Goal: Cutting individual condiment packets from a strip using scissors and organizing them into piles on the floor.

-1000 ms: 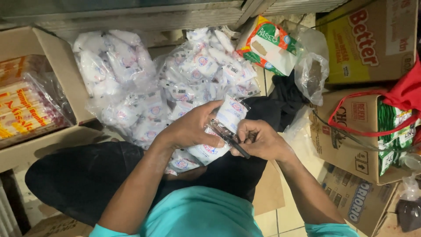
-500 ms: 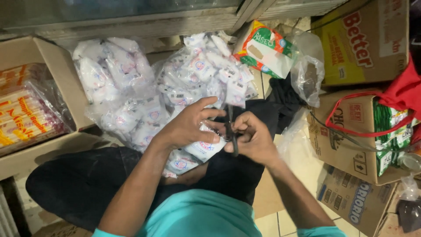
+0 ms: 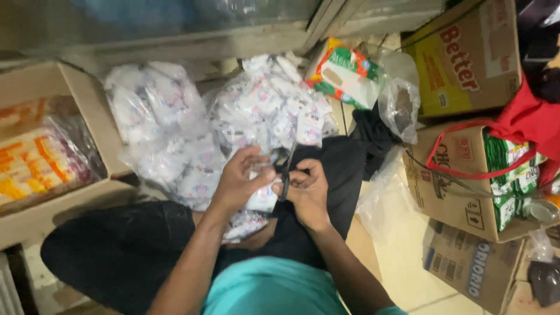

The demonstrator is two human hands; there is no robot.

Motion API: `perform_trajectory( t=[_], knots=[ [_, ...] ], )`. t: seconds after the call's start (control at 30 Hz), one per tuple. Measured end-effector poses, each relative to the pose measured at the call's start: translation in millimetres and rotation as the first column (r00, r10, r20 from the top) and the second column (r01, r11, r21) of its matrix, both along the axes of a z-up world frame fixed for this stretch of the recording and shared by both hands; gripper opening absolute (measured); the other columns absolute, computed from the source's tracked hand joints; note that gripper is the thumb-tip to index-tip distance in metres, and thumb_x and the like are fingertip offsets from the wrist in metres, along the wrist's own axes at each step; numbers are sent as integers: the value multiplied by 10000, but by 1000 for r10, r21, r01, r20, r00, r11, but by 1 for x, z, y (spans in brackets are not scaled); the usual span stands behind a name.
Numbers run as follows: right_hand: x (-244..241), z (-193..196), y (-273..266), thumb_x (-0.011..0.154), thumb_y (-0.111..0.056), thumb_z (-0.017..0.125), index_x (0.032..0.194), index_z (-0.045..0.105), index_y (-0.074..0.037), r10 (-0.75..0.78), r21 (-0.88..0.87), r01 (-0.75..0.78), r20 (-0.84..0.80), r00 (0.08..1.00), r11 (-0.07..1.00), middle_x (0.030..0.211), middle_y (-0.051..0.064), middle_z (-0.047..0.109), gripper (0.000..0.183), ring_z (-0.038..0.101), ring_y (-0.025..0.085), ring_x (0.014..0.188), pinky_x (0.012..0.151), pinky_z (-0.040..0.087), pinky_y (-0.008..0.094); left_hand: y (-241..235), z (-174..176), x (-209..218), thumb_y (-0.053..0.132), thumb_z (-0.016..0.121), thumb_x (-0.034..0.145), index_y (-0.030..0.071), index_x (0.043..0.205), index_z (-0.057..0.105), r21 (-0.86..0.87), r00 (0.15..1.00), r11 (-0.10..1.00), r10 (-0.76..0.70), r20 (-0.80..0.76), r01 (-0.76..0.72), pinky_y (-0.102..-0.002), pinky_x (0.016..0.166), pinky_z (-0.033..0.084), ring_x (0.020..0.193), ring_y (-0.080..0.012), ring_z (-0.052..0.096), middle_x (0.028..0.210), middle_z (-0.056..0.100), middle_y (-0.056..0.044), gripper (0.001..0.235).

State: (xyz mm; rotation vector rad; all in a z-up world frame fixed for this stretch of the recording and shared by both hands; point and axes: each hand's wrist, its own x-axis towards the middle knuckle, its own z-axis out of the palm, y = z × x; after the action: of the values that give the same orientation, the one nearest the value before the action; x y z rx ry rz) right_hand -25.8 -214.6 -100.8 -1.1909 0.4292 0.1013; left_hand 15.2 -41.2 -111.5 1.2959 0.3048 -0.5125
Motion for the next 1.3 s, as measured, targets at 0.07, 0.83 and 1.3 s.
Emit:
perform_trajectory(
  t=[0.07, 0.83, 1.3],
  knots=[
    [6, -7, 2, 663, 93, 917, 1157, 404, -83, 5, -7, -6, -27, 1000, 1000, 809, 166, 760, 734, 713, 172, 676, 566, 624, 239, 11, 17, -1, 258, 937, 739, 1, 1422, 510, -23, 999, 1000, -11, -48, 10, -383, 961, 474, 1007, -207, 629, 1073, 625, -132, 846],
    [34, 27, -2, 673, 124, 874, 1087, 441, -124, -213, 62, 213, -6, 977, 975, 766, 180, 724, 649, 707, 231, 565, 431, 608, 300, 56, 87, -24, 150, 717, 944, -5, 1016, 694, -75, 917, 925, -354, 186, 372, -319, 692, 581, 737, -134, 653, 873, 803, -148, 173],
    [3, 63, -74, 678, -206, 930, 1114, 490, -40, 263, -83, -257, 60, 963, 963, 871, 279, 737, 641, 765, 309, 727, 555, 696, 415, 59, 112, -21, 50, 821, 786, -59, 1289, 653, -199, 926, 916, -304, 224, 349, -286, 692, 589, 698, -126, 668, 892, 795, -197, 541]
  ],
)
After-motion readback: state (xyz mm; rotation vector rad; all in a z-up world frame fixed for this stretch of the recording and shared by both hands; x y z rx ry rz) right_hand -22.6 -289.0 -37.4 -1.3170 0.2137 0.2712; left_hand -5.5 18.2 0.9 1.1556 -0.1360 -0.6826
